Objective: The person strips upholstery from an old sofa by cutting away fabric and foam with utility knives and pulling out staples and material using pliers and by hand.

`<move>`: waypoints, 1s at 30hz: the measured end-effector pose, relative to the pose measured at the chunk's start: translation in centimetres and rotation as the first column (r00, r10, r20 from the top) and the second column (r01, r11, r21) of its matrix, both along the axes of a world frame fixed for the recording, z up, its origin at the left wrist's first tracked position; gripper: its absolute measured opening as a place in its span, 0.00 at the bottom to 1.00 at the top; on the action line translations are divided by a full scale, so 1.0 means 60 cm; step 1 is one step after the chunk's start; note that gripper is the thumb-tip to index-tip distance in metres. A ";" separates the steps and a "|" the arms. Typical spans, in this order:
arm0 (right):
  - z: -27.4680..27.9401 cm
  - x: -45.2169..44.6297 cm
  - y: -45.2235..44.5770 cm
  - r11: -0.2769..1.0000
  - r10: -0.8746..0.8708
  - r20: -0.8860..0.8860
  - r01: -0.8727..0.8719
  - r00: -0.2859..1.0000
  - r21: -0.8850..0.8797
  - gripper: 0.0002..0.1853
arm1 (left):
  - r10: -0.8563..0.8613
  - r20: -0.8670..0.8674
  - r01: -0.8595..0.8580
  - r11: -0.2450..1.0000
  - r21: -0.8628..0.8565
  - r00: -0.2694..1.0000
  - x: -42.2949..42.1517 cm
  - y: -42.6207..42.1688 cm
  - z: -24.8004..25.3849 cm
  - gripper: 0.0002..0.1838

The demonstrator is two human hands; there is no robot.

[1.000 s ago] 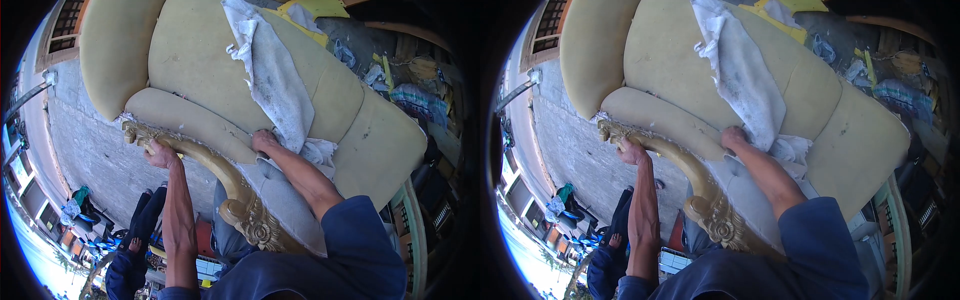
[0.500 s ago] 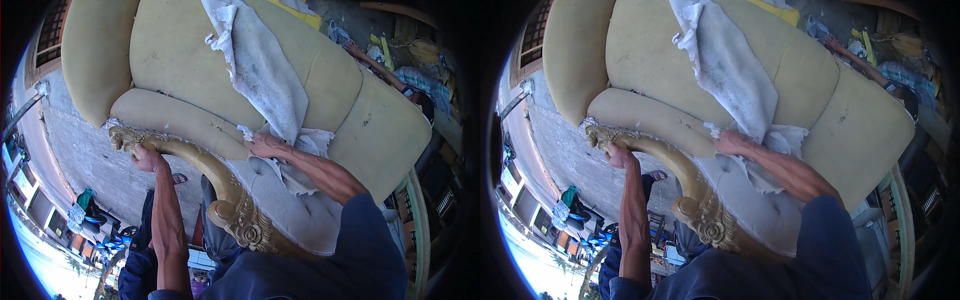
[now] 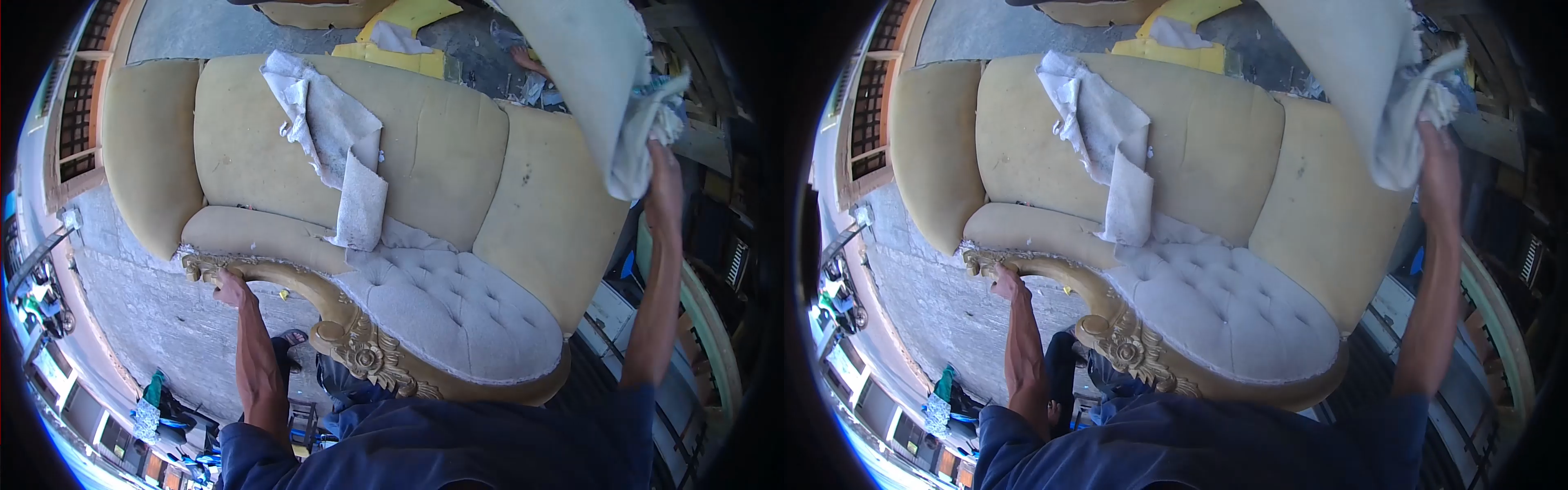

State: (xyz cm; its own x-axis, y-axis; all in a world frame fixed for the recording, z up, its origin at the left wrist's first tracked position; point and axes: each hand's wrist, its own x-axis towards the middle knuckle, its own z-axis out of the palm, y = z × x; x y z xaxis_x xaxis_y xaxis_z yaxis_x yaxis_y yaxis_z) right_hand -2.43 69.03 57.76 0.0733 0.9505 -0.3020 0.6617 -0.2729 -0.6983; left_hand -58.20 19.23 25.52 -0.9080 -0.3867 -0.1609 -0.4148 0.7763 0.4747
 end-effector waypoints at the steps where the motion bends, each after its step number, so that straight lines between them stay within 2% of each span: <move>1: -0.104 0.016 -0.021 0.974 0.156 0.118 -0.133 0.981 -0.183 0.36 | 0.121 0.089 -0.094 0.961 -0.262 0.989 0.022 0.055 0.050 0.45; 2: -0.174 -0.021 -0.080 0.945 0.281 0.035 -0.270 0.959 -0.185 0.39 | 0.097 0.075 -0.076 0.967 -0.244 0.992 0.042 0.065 0.063 0.45; 3: -0.179 -0.076 -0.141 0.894 0.232 -0.093 -0.250 0.968 -0.372 0.42 | -0.400 -0.071 0.342 0.852 -0.395 0.914 0.058 0.059 0.081 0.41; 4: -0.199 -0.094 -0.191 0.862 0.323 -0.053 -0.317 0.945 -0.395 0.42 | -0.800 -0.116 0.610 0.533 -0.586 0.588 0.079 0.065 0.088 0.37; 5: -0.205 -0.102 -0.231 0.833 0.366 -0.021 -0.337 0.930 -0.439 0.38 | -0.895 -0.065 0.766 0.413 -0.493 0.440 0.114 0.111 0.113 0.31; 6: -0.201 -0.100 -0.275 0.795 0.405 0.011 -0.346 0.914 -0.498 0.35 | -0.963 -0.016 0.889 0.254 -0.380 0.269 0.158 0.167 0.148 0.26; 7: -0.188 -0.087 -0.315 0.782 0.397 0.008 -0.334 0.918 -0.526 0.31 | -0.999 -0.023 0.968 0.047 -0.246 0.043 0.201 0.206 0.158 0.18; 8: -0.173 -0.075 -0.345 0.777 0.392 0.011 -0.325 0.920 -0.539 0.28 | -0.998 -0.045 0.998 -0.035 0.048 -0.033 0.253 0.248 0.159 0.13; 10: -0.111 -0.063 -0.400 0.833 0.241 0.099 -0.153 0.966 -0.531 0.23 | -0.953 0.037 0.842 -0.246 0.480 -0.300 0.355 0.316 0.145 0.13; 12: -0.039 -0.053 -0.449 0.886 0.200 0.281 -0.051 0.939 -0.461 0.21 | -0.809 -0.022 0.650 -0.488 0.583 -0.587 0.450 0.342 0.071 0.13; 13: -0.005 -0.054 -0.476 0.912 0.151 0.382 0.021 0.912 -0.410 0.20 | -0.794 -0.047 0.624 -0.512 0.591 -0.606 0.476 0.335 0.003 0.13; 14: 0.022 -0.056 -0.509 0.929 0.099 0.478 0.091 0.873 -0.359 0.19 | -0.745 0.049 0.711 -0.613 0.346 -0.666 0.509 0.315 -0.073 0.14; 15: 0.037 -0.064 -0.547 0.923 0.072 0.500 0.132 0.863 -0.361 0.19 | -0.700 0.161 0.716 -0.693 0.082 -0.696 0.536 0.297 -0.111 0.15; 17: 0.066 -0.093 -0.612 0.941 -0.125 0.594 0.285 0.795 -0.184 0.19 | -0.601 0.171 0.620 -0.779 0.090 -0.781 0.538 0.281 -0.127 0.15; 18: 0.058 -0.102 -0.644 0.936 -0.136 0.607 0.302 0.783 -0.179 0.19 | -0.531 0.189 0.549 -0.833 0.058 -0.826 0.544 0.286 -0.135 0.16; 19: 0.033 -0.118 -0.683 0.964 -0.084 0.715 0.239 0.694 -0.118 0.17 | -0.511 0.183 0.528 -0.847 0.059 -0.840 0.552 0.285 -0.138 0.16; 20: 0.016 -0.133 -0.707 0.983 -0.040 0.805 0.169 0.592 -0.075 0.16 | -0.479 0.291 0.531 -0.837 0.130 -0.828 0.552 0.275 -0.137 0.16; 21: 0.011 -0.142 -0.710 0.977 -0.051 0.801 0.196 0.597 -0.084 0.16 | -0.435 0.405 0.542 -0.817 0.197 -0.804 0.549 0.265 -0.129 0.16; 22: 0.004 -0.145 -0.705 0.964 -0.190 0.763 0.266 0.618 0.024 0.14 | -0.411 0.411 0.518 -0.833 0.193 -0.814 0.550 0.265 -0.124 0.16; 23: -0.002 -0.145 -0.704 0.929 -0.335 0.708 0.345 0.622 0.137 0.11 | -0.388 0.567 0.650 -0.656 0.384 -0.727 0.551 0.285 -0.105 0.20; 24: -0.004 -0.141 -0.708 0.914 -0.366 0.700 0.379 0.613 0.146 0.11 | -0.313 0.706 0.760 -0.415 0.500 -0.635 0.556 0.301 -0.099 0.25; 25: -0.001 -0.138 -0.711 0.927 -0.331 0.692 0.359 0.641 0.110 0.09 | -0.297 0.707 0.747 -0.447 0.492 -0.642 0.564 0.306 -0.123 0.25; 27: 0.006 -0.139 -0.723 0.924 -0.319 0.677 0.378 0.664 0.065 0.07 | -0.104 0.788 0.705 -0.528 0.474 -0.607 0.572 0.297 -0.199 0.34; 29: 0.006 -0.137 -0.719 0.921 -0.341 0.665 0.379 0.664 0.094 0.06 | -0.104 0.769 0.721 -0.444 0.532 -0.631 0.578 0.282 -0.236 0.33; 30: 0.004 -0.132 -0.719 0.911 -0.361 0.648 0.402 0.671 0.092 0.06 | -0.053 0.708 0.593 -0.592 0.546 -0.704 0.596 0.263 -0.260 0.31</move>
